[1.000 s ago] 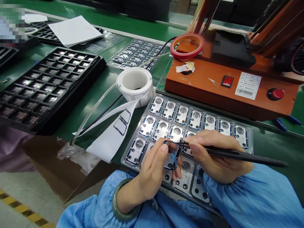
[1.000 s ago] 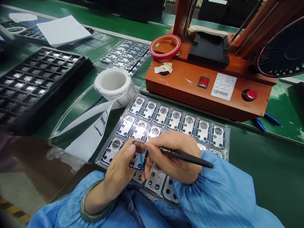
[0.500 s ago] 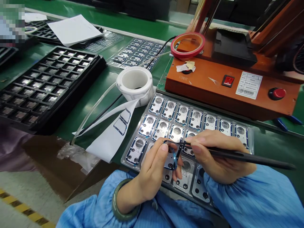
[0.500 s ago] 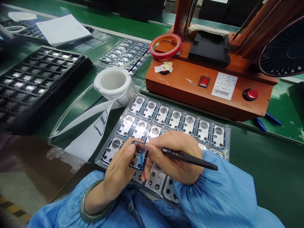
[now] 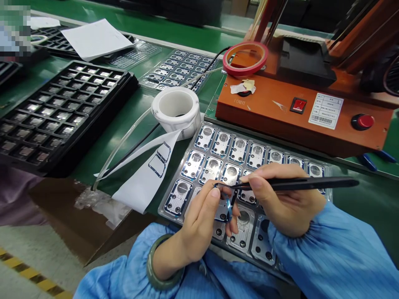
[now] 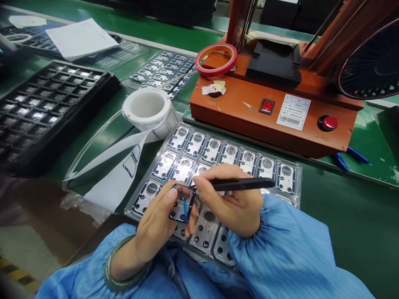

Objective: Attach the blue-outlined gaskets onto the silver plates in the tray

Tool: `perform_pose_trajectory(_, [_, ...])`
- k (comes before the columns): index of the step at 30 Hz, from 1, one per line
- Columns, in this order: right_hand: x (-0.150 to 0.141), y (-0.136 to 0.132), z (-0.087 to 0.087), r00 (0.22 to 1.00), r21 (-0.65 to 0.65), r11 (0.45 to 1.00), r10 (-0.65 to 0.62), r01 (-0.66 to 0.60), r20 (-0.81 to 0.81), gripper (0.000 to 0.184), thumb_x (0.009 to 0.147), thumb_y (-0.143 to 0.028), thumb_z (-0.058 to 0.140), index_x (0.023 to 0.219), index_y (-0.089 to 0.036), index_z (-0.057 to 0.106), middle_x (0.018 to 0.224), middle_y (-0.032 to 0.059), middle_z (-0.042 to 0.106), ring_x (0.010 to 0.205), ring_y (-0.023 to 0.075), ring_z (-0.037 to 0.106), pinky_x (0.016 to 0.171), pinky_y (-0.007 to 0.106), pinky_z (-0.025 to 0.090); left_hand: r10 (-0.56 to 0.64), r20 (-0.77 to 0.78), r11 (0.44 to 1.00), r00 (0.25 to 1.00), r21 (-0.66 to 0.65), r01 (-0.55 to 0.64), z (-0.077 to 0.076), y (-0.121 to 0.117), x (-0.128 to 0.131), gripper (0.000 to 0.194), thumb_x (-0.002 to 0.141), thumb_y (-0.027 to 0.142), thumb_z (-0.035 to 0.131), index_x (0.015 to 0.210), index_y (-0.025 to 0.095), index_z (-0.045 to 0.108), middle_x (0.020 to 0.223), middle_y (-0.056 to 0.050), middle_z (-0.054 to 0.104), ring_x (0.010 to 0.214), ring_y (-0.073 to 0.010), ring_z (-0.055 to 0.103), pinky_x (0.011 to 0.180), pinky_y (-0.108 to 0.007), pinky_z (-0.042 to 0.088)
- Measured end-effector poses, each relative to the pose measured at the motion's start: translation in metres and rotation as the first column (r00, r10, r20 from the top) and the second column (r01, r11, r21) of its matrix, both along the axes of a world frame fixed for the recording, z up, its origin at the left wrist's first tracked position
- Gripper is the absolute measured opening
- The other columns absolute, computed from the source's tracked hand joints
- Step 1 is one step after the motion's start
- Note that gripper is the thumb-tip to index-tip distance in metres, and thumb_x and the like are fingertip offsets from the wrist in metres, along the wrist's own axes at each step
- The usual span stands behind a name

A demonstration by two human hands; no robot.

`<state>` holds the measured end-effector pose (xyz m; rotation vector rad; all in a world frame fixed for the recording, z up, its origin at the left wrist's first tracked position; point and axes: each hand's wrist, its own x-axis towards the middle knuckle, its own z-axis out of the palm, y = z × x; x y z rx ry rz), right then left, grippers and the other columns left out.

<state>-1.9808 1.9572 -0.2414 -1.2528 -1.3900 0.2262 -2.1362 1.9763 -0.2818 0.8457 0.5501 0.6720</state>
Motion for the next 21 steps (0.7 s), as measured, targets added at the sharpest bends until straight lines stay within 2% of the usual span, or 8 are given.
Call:
perform_pose_trajectory(3, [0.0, 0.0, -0.001, 0.999, -0.023, 0.999, -0.042, 0.042, -0.005, 0.009, 0.08, -0.016, 0.07, 0.082, -0.022, 0.064, 0.07, -0.0017, 0.066, 0.057, 0.01, 0.061, 0.052, 0.022, 0.051, -0.003, -0.018, 1.0, 1.0, -0.022, 0.002, 0.002, 0.001, 0.001, 0.027, 0.098, 0.042, 0.035, 0.099, 0.021, 0.052, 0.074, 0.0, 0.062, 0.058, -0.0109, 0.061, 0.05, -0.02, 0.048])
perform_pose_trajectory(10, [0.002, -0.001, -0.005, 0.999, -0.057, 0.998, -0.015, 0.013, -0.051, 0.006, 0.082, -0.022, 0.07, 0.084, -0.024, 0.065, 0.071, -0.0012, 0.065, 0.057, 0.0118, 0.06, 0.053, 0.026, 0.051, -0.007, -0.016, 1.0, 1.0, -0.021, 0.006, 0.003, 0.002, 0.002, 0.027, 0.098, 0.041, 0.035, 0.098, 0.021, 0.052, 0.072, -0.001, 0.062, 0.056, -0.0125, 0.06, 0.05, -0.022, 0.047])
perform_pose_trajectory(15, [0.002, 0.002, -0.009, 0.962, -0.028, 0.998, -0.064, 0.058, -0.266, 0.01, 0.085, -0.035, 0.068, 0.084, -0.025, 0.065, 0.071, -0.001, 0.063, 0.058, 0.013, 0.06, 0.051, 0.027, 0.05, -0.019, -0.034, 1.0, 0.999, -0.022, 0.018, 0.004, 0.002, -0.001, 0.027, 0.099, 0.041, 0.034, 0.097, 0.021, 0.052, 0.073, -0.001, 0.063, 0.055, -0.0118, 0.058, 0.049, -0.022, 0.045])
perform_pose_trajectory(18, [0.002, 0.003, -0.013, 0.944, -0.056, 0.998, -0.047, 0.03, -0.328, 0.012, 0.085, -0.032, 0.068, 0.094, -0.026, 0.063, 0.073, -0.0018, 0.065, 0.06, 0.0136, 0.062, 0.056, 0.029, 0.053, -0.018, -0.025, 1.0, 1.0, -0.011, 0.018, 0.005, 0.002, -0.001, 0.027, 0.098, 0.041, 0.035, 0.097, 0.02, 0.051, 0.073, -0.001, 0.063, 0.055, -0.0119, 0.058, 0.048, -0.022, 0.045])
perform_pose_trajectory(21, [0.002, 0.002, -0.013, 0.959, -0.119, 0.993, -0.042, 0.009, -0.282, 0.014, 0.084, -0.026, 0.069, 0.096, -0.025, 0.062, 0.076, -0.0015, 0.066, 0.064, 0.0137, 0.064, 0.059, 0.029, 0.053, -0.019, -0.037, 1.0, 0.999, -0.007, 0.019, 0.005, 0.001, -0.001, 0.026, 0.098, 0.041, 0.035, 0.098, 0.021, 0.051, 0.074, -0.001, 0.063, 0.056, -0.0128, 0.058, 0.05, -0.023, 0.045])
